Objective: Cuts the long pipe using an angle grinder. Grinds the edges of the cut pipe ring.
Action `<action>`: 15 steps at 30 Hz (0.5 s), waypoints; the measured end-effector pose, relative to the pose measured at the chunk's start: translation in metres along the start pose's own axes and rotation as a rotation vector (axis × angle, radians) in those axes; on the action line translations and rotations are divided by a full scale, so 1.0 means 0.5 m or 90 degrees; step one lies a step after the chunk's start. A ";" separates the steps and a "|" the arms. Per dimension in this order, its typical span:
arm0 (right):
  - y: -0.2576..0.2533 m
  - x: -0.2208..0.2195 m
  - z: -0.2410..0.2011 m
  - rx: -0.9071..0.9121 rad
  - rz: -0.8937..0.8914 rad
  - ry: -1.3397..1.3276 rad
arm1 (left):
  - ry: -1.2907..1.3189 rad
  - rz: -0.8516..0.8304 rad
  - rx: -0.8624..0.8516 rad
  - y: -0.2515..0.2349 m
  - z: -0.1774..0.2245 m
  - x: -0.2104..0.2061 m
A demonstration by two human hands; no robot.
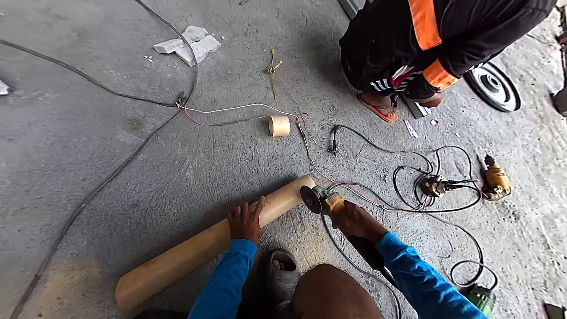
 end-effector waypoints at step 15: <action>-0.010 0.014 -0.019 -0.015 -0.005 0.024 | 0.008 -0.009 -0.003 0.003 0.003 -0.004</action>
Point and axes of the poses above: each hand's wrist, its own y-axis away from the middle knuckle, its own x-axis out of the back of the hand, z = x × y, the point moved 9 cm from there along -y, towards the middle knuckle, and after that the axes turned 2 degrees about y, right-handed, at the moved point
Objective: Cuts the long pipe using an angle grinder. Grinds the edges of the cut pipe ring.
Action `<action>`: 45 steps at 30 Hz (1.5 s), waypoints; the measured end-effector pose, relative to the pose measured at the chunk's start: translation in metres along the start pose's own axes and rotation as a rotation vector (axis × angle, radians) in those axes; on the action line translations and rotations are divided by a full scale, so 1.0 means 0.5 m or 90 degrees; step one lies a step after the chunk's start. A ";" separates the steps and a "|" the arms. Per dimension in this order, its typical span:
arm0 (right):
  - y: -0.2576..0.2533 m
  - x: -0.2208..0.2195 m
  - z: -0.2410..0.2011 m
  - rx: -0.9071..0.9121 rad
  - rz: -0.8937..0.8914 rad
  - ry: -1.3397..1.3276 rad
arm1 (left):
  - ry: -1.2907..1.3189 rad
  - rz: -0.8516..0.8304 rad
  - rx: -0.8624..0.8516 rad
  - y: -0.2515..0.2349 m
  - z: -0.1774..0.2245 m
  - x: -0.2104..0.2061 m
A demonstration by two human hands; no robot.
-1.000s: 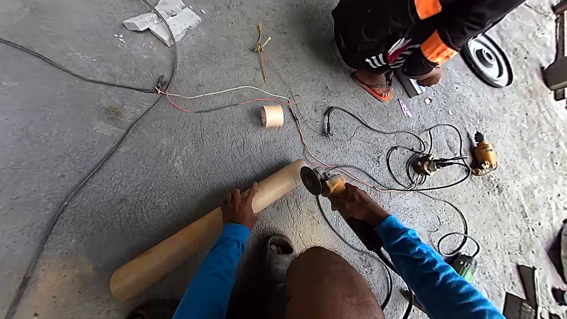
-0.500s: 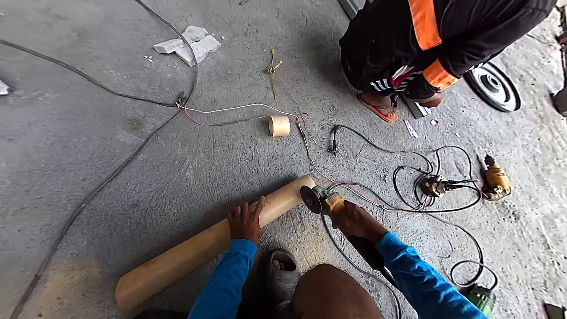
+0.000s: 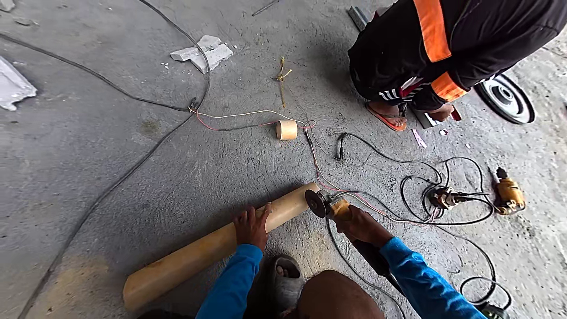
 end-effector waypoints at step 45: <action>-0.060 0.030 -0.076 -0.008 0.010 0.106 | -0.012 0.368 -0.035 0.073 0.032 -0.012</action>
Point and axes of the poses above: each hand's wrist, its own y-axis away from the middle knuckle, its own x-axis out of the back of the hand, z = x × y, the point moved 9 cm from there along -y, towards the middle knuckle, and after that the axes turned 2 degrees about y, right-handed, at the moved point
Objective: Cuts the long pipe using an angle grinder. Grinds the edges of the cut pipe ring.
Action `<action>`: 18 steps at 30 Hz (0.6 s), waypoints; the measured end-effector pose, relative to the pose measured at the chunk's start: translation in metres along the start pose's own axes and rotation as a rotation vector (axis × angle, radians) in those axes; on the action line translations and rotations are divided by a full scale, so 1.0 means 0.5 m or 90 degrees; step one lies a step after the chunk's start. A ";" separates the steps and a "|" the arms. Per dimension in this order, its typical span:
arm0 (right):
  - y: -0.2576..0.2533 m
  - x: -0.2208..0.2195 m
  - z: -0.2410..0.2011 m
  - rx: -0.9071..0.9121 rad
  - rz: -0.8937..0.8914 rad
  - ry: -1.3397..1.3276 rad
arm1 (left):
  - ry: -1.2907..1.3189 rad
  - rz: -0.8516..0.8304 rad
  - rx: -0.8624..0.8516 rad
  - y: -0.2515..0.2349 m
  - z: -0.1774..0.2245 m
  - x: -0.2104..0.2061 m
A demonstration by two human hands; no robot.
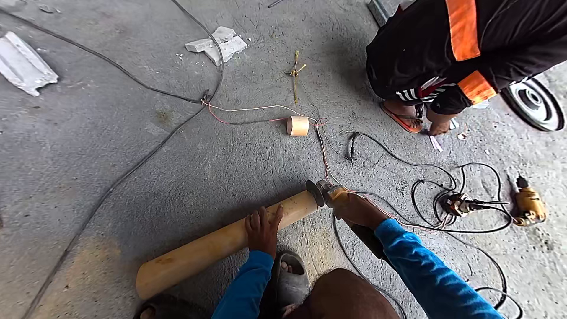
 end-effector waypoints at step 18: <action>0.076 0.016 0.050 0.035 0.026 -0.154 | -0.006 -0.302 0.028 -0.113 -0.081 -0.003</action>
Point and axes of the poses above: each hand's wrist, its own y-axis away from the middle knuckle, its own x-axis out of the back of the hand, z = x × y, the point moved 9 cm from there along -y, towards the middle knuckle, and after that the axes turned 2 degrees about y, right-handed, at the moved point
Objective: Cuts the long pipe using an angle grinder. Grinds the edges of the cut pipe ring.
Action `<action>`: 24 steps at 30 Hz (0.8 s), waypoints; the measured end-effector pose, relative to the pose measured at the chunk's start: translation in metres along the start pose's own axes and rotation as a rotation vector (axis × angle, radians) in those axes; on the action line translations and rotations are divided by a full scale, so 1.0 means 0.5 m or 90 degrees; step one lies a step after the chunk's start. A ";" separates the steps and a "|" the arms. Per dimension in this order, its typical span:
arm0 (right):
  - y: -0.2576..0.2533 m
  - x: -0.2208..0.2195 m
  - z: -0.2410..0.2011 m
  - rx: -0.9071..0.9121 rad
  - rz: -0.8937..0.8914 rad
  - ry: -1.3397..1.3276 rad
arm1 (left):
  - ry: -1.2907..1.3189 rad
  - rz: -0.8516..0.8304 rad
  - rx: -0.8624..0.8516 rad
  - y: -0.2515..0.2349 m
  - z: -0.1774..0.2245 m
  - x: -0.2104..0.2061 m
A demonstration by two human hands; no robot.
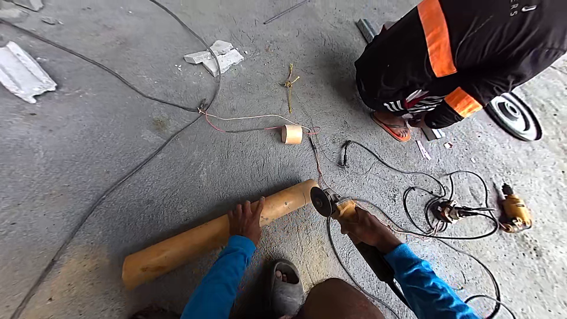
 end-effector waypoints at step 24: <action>-0.058 -0.028 -0.024 0.022 -0.014 0.040 | 0.000 -0.038 0.014 0.006 0.006 -0.020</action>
Point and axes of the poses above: each hand's wrist, its own y-axis away from the middle knuckle, its own x-axis out of the back of the hand, z = x × y, the point moved 9 cm from there along -y, towards the middle knuckle, and after that the axes turned 2 degrees about y, right-handed, at the moved point
